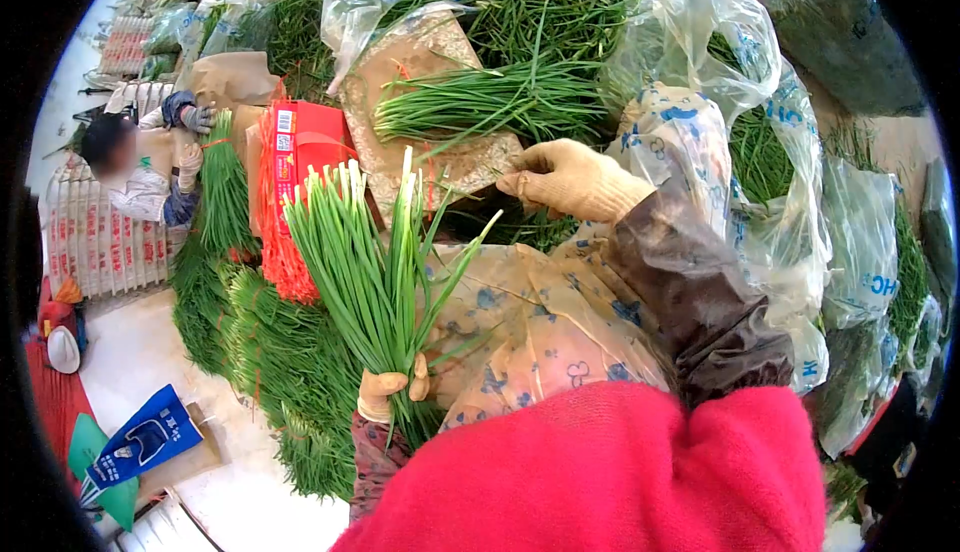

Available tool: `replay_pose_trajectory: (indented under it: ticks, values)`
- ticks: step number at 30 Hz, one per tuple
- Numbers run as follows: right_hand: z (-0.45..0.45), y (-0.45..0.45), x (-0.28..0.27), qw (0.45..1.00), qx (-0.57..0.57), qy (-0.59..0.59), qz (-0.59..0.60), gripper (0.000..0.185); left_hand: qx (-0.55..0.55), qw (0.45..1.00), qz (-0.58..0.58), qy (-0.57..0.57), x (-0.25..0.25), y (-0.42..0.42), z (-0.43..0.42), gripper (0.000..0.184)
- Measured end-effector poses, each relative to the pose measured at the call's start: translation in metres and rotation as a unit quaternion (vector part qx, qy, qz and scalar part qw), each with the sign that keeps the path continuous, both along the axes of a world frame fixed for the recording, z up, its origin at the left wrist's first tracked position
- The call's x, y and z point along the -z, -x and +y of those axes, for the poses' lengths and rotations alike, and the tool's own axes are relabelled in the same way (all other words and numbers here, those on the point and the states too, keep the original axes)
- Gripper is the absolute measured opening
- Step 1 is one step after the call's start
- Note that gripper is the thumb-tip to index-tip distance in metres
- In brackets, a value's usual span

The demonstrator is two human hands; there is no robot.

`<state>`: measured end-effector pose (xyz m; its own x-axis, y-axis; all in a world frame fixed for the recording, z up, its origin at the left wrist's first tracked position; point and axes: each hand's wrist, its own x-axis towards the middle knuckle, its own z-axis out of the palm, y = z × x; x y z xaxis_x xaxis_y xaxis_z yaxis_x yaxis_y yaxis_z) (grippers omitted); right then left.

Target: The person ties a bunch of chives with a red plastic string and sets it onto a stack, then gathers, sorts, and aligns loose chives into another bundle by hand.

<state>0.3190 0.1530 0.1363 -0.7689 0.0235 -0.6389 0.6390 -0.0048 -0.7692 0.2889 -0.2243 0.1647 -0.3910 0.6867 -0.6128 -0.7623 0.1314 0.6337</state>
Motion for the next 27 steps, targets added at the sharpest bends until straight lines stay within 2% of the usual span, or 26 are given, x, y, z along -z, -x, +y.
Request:
replay_pose_trajectory:
  ticks: [4,6,8,11,13,14,15,16,17,18,19,20,21,22,23,24,25,26,27]
  values:
    - [-0.022,0.016,0.003,0.989,0.086,0.115,0.043,0.048,0.008,1.0,0.006,-0.015,0.001,0.005,-0.001,0.046]
    - [-0.031,0.026,-0.004,0.989,0.017,0.127,0.068,0.046,0.022,1.0,0.01,-0.012,-0.003,0.005,0.001,0.046]
    - [-0.042,0.032,0.007,0.965,0.007,0.237,0.111,0.032,0.047,0.998,-0.002,-0.041,0.006,0.005,-0.006,0.046]
    - [-0.05,0.037,0.019,0.968,0.026,0.236,0.085,0.023,0.001,0.993,-0.061,-0.105,0.015,-0.005,-0.016,0.046]
    - [-0.044,0.035,0.002,0.991,0.024,0.099,0.087,0.03,-0.035,0.99,-0.072,-0.119,0.01,-0.011,-0.011,0.046]
    - [-0.032,0.036,0.0,0.989,0.064,0.061,0.121,0.028,-0.069,0.985,-0.083,-0.134,0.008,-0.012,-0.009,0.046]
    - [-0.016,0.039,0.003,0.974,0.122,-0.042,0.184,0.022,-0.086,0.982,-0.097,-0.137,0.007,-0.012,-0.011,0.049]
    - [0.005,0.039,-0.005,0.951,0.211,-0.041,0.223,0.023,-0.089,0.982,-0.097,-0.138,0.013,-0.011,-0.018,0.049]
    - [0.032,0.04,0.002,0.912,0.303,-0.062,0.27,0.021,-0.043,0.975,-0.093,-0.195,0.025,-0.007,-0.03,0.06]
    - [0.056,0.04,0.0,0.862,0.416,-0.026,0.286,0.019,0.003,0.964,-0.086,-0.251,0.031,-0.006,-0.037,0.073]
    - [0.08,0.039,0.008,0.813,0.481,-0.039,0.326,0.022,-0.019,0.973,-0.082,-0.217,0.025,-0.007,-0.036,0.071]
    - [0.101,0.036,0.015,0.818,0.489,-0.092,0.289,0.035,-0.02,0.972,-0.078,-0.219,0.023,-0.008,-0.035,0.071]
    - [0.1,0.029,0.011,0.861,0.389,-0.228,0.235,0.044,-0.034,0.981,-0.055,-0.184,0.022,-0.007,-0.034,0.067]
    - [0.09,0.019,0.004,0.875,0.277,-0.357,0.175,0.053,-0.049,0.987,-0.03,-0.149,0.02,-0.005,-0.032,0.065]
    - [0.076,0.008,0.004,0.931,0.133,-0.278,0.198,0.058,-0.053,0.987,-0.023,-0.152,0.014,-0.004,-0.027,0.065]
    - [0.058,-0.002,0.01,0.958,-0.017,-0.192,0.214,0.065,-0.065,0.991,-0.024,-0.113,0.004,-0.002,-0.017,0.061]
    - [0.037,-0.008,0.02,0.97,-0.091,-0.035,0.224,0.066,-0.077,0.994,-0.027,-0.074,-0.005,0.002,-0.008,0.058]
    - [0.011,-0.013,0.009,0.969,-0.095,0.18,0.139,0.084,-0.079,0.994,-0.022,-0.077,-0.011,0.007,-0.001,0.058]
    - [-0.019,-0.012,0.017,0.94,-0.007,0.318,0.126,0.089,-0.038,0.998,0.01,-0.051,-0.015,0.013,0.007,0.057]
